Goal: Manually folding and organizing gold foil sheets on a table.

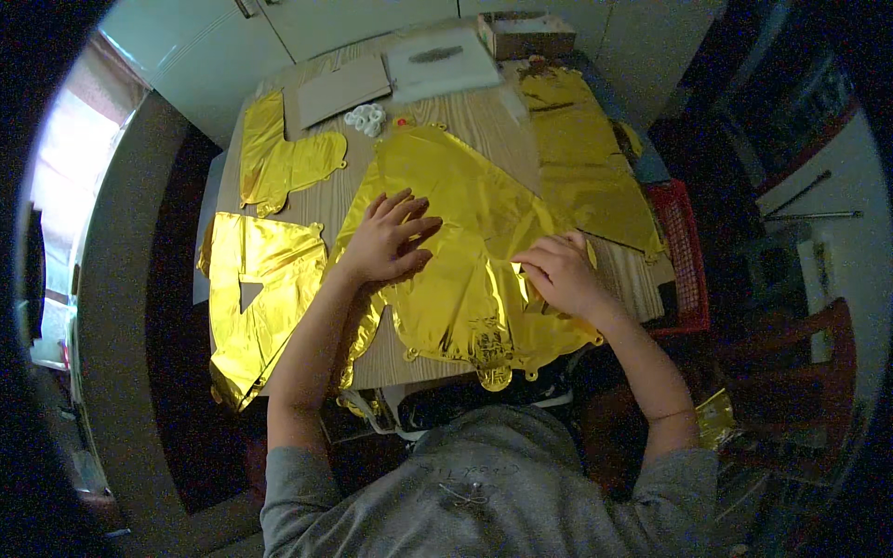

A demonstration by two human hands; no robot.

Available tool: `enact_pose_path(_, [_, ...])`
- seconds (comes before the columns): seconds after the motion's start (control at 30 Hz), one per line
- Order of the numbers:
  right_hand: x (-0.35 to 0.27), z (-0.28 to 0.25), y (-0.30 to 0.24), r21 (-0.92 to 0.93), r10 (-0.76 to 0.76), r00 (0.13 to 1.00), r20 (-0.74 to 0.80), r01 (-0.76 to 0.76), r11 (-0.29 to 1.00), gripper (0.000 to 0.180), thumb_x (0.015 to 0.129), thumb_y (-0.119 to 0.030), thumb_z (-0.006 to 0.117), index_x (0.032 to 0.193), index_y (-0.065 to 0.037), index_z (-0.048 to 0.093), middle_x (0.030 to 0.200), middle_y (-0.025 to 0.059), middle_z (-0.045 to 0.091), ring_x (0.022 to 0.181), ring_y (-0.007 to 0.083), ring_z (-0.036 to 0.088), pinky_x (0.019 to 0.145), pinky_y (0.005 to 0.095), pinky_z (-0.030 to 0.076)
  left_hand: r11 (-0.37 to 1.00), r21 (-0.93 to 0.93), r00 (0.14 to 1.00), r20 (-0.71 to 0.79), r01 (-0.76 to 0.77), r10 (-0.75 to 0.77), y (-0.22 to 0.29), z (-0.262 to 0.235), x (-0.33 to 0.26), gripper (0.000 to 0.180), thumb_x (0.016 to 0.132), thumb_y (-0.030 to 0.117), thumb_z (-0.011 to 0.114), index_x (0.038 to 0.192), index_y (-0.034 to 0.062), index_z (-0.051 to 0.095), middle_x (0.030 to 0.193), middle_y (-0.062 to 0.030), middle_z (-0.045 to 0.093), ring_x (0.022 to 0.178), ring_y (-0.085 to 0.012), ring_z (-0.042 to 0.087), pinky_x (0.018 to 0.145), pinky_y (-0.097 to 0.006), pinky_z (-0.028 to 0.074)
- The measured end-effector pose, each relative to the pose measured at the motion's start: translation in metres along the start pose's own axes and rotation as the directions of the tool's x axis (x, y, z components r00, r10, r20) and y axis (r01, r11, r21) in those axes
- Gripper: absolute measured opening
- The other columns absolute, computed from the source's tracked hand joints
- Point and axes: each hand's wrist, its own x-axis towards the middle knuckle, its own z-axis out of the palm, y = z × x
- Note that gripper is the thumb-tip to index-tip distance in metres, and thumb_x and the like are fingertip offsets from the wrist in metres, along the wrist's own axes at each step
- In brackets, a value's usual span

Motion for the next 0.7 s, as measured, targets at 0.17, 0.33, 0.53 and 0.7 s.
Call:
enact_pose_path(0.17, [-0.0008,0.0012,-0.0021,-0.007,-0.004,1.000,0.001,0.004,1.000,0.014,0.086,-0.010,0.060,0.097,-0.012,0.069,0.084,0.0033,0.061,0.085,0.0189,0.057,0.091,0.0361,0.031,1.000,-0.014,1.000,0.011,0.007,-0.007,-0.0018,0.0020,-0.0016,0.053,0.074,0.043,0.064,0.120,0.0184,0.060,0.131,-0.0136,0.051,0.129,-0.0385,0.039,0.107,-0.057,0.025])
enact_pose_path(0.33, [-0.0028,0.0012,-0.0013,0.000,0.000,1.000,-0.008,0.000,1.000,0.014,0.085,-0.011,0.061,0.097,-0.012,0.069,0.084,0.0031,0.060,0.085,0.0193,0.058,0.092,0.0364,0.031,1.000,-0.020,1.000,0.002,-0.006,0.006,-0.0025,0.0020,-0.0014,0.049,0.074,0.040,0.065,0.117,0.0167,0.062,0.130,-0.0095,0.053,0.130,-0.0330,0.040,0.108,-0.055,0.025])
enact_pose_path(0.53, [-0.0083,-0.0029,-0.0023,-0.004,0.042,0.998,0.036,-0.042,0.999,0.015,0.084,-0.013,0.063,0.098,-0.012,0.068,0.089,0.0035,0.061,0.089,0.0198,0.057,0.094,0.0370,0.031,0.998,-0.070,0.999,0.036,0.002,0.001,-0.0023,-0.0003,-0.0006,0.051,0.073,0.039,0.066,0.118,0.0141,0.061,0.130,-0.0094,0.054,0.130,-0.0308,0.041,0.108,-0.055,0.024])
enact_pose_path(0.7, [-0.0100,-0.0031,-0.0011,-0.009,0.026,0.999,0.032,-0.025,1.000,0.016,0.083,-0.014,0.064,0.098,-0.012,0.068,0.096,0.0034,0.061,0.094,0.0203,0.056,0.096,0.0379,0.030,0.997,-0.083,0.999,0.037,0.003,0.000,-0.0020,-0.0004,0.0000,0.051,0.073,0.038,0.067,0.117,0.0141,0.061,0.130,-0.0094,0.054,0.130,-0.0303,0.041,0.108,-0.055,0.024])
